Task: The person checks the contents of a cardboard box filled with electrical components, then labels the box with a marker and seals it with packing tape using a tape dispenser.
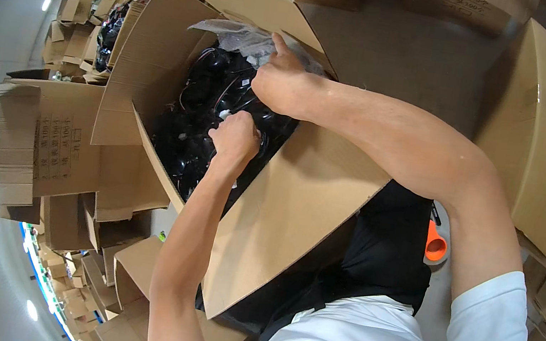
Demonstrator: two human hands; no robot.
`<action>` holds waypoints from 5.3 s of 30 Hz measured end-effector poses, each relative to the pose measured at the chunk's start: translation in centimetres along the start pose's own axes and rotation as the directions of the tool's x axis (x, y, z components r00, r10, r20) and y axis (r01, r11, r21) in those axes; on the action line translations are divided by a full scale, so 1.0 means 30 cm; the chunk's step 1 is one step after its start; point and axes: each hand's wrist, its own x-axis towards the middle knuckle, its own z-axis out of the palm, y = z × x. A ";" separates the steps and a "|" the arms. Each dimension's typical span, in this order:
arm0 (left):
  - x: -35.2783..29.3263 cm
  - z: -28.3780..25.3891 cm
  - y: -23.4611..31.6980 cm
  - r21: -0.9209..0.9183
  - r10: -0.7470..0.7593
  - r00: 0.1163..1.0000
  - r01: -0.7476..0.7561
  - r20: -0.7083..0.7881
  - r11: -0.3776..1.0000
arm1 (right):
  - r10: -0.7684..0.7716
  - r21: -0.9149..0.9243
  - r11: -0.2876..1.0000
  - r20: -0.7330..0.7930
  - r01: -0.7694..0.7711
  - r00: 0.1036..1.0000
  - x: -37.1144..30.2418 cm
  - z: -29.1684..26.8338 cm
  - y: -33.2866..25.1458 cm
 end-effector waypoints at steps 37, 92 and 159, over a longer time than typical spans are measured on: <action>0.069 -0.034 0.004 -0.107 -0.159 0.970 0.180 0.182 0.978 | 0.022 -0.022 1.000 0.091 -0.020 0.996 0.036 0.000 0.017; -0.190 0.126 -0.205 -0.866 -0.158 0.978 -0.041 -0.138 0.499 | 0.041 0.230 0.973 -0.043 -0.030 0.998 0.014 -0.011 0.077; -0.354 0.272 -0.422 -0.688 0.132 0.916 -0.373 -0.378 0.622 | -0.444 -0.086 0.895 -0.073 0.438 0.893 0.026 0.078 -0.215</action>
